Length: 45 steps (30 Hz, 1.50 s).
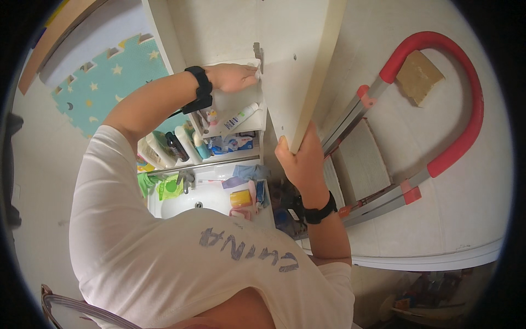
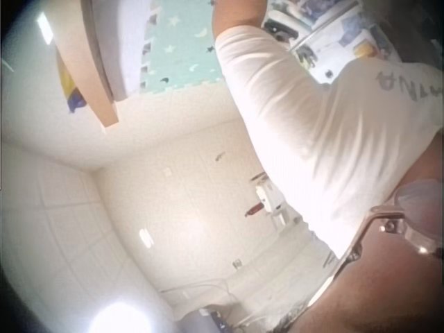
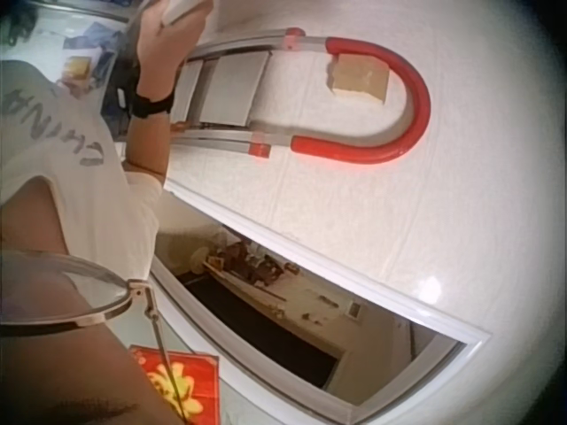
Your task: The person wipes the inside of a bathroom cabinet with a white cloth, removes and replaces several bottles, and cleans the cabinet door and handle. The person then closes the cabinet.
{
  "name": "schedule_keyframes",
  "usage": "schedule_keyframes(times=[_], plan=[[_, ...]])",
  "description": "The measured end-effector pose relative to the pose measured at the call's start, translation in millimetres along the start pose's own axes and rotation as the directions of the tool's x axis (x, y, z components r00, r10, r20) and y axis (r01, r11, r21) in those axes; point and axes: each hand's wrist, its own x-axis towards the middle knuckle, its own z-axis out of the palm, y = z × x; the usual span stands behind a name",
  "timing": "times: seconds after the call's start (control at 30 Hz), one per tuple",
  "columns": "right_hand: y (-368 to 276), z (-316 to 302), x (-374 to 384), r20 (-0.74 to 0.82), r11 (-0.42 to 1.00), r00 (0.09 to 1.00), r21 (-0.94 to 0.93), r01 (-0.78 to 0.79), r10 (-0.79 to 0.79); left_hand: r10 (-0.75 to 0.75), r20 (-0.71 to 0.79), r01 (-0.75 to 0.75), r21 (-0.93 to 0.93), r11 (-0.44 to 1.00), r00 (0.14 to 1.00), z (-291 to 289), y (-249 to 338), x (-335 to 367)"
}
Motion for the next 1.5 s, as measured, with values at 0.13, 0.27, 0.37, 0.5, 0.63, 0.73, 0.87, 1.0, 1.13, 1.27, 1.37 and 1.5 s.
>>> schedule_keyframes(times=[0.13,0.27,0.37,0.5,0.63,0.73,0.87,1.0,1.13,1.27,1.37,1.5], plan=[[-2.3,-0.4,-0.9,-0.002,0.999,0.999,-0.015,-0.043,0.043,0.011,-0.058,-0.009,0.040,0.999,0.998,2.5,-14.1,10.5],[-2.4,0.2,1.3,-0.012,0.999,0.999,0.014,-0.045,0.045,-0.145,-0.043,0.145,0.006,0.989,0.989,-0.6,-22.3,29.7],[-1.1,-0.2,1.5,-0.003,1.000,1.000,0.026,-0.009,0.009,-0.140,-0.172,0.139,-0.018,0.990,0.975,-0.8,-26.3,23.7],[1.6,-0.2,0.4,0.010,0.997,0.998,0.057,-0.058,0.057,-0.184,-0.426,0.157,-0.098,0.983,0.886,5.6,-20.1,7.3],[3.2,1.3,2.2,-0.008,1.000,1.000,0.021,0.000,0.000,0.095,-0.093,-0.104,-0.096,0.990,0.991,5.1,-18.7,3.6],[2.3,0.0,1.5,0.015,0.998,0.999,0.050,-0.036,0.036,-0.030,-0.025,0.028,-0.068,0.997,0.999,1.5,-27.3,11.6],[2.1,-1.8,0.5,0.012,0.999,1.000,0.025,-0.020,0.020,-0.100,0.067,0.095,0.072,0.993,0.993,-2.4,-35.6,32.5],[2.8,-1.9,1.7,0.034,0.998,0.998,0.029,-0.053,0.052,-0.080,0.025,0.075,0.140,0.987,0.997,-5.2,-38.3,34.8],[2.7,-2.3,1.3,0.026,1.000,0.999,-0.005,-0.029,0.029,-0.159,-0.057,0.163,0.095,0.982,0.986,-0.5,-32.5,25.2],[1.6,0.7,0.7,-0.029,0.999,0.999,-0.027,0.030,-0.031,-0.210,-0.022,0.211,0.118,0.970,0.978,-8.9,-35.7,-7.9],[-0.6,0.8,-0.2,-0.020,1.000,1.000,-0.015,0.019,-0.020,-0.290,0.001,0.285,0.187,0.940,0.957,-15.9,-31.4,-34.8],[-5.9,1.0,1.8,-0.031,1.000,1.000,0.002,0.001,-0.001,-0.240,-0.115,0.264,0.305,0.915,0.964,-13.0,-12.2,-55.0]])
